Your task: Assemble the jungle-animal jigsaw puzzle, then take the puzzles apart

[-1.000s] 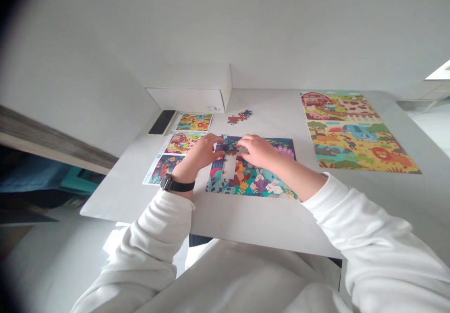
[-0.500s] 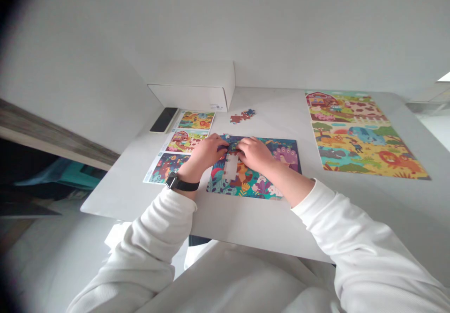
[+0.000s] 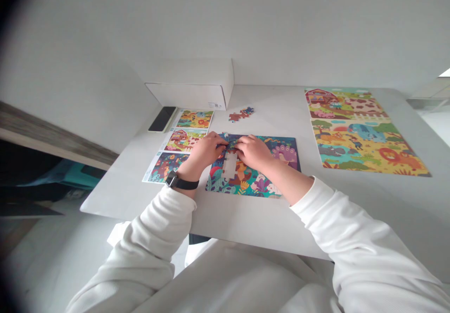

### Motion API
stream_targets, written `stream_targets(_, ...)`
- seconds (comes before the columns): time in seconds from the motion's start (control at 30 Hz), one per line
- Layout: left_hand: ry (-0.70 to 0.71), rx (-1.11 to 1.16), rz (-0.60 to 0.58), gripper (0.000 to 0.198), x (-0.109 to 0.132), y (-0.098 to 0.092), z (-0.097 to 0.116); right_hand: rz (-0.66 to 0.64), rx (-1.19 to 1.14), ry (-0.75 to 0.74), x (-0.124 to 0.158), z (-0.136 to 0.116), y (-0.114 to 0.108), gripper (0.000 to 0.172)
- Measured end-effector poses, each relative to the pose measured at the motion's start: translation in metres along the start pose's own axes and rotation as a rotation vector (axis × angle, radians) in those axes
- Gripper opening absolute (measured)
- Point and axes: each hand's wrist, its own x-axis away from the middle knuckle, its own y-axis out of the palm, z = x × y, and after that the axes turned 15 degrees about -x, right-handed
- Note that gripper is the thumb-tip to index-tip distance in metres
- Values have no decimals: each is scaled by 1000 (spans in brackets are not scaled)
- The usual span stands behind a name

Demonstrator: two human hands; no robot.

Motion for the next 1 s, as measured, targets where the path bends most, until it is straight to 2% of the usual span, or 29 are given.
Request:
stream_targets(0.27, -12, 55, 20, 28, -5, 5, -1, -35, 26, -17, 1, -2, -3, 29)
stream_targets(0.4, -11, 54, 40, 26, -5, 8, -3, -11, 19, -28, 3, 0, -3, 31)
stream_targets(0.63, 20, 31, 159, 21, -4, 10, -5, 2, -35, -49, 4, 3, -3, 24)
stream_targets(0.73, 44, 8, 157, 22, -4, 11, -1, 32, -33, -40, 4, 3, -4, 24)
stream_targets(0.83, 36, -6, 152, 29, -4, 12, 0, 29, -21, -25, 5, 3, -4, 22)
stream_targets(0.9, -21, -21, 170, 39, -4, 12, -2, 20, -28, -24, 6, 4, -3, 21)
stream_targets(1.0, -119, -27, 184, 52, -6, 14, -10, 73, -74, -2, 6, 5, -2, 24)
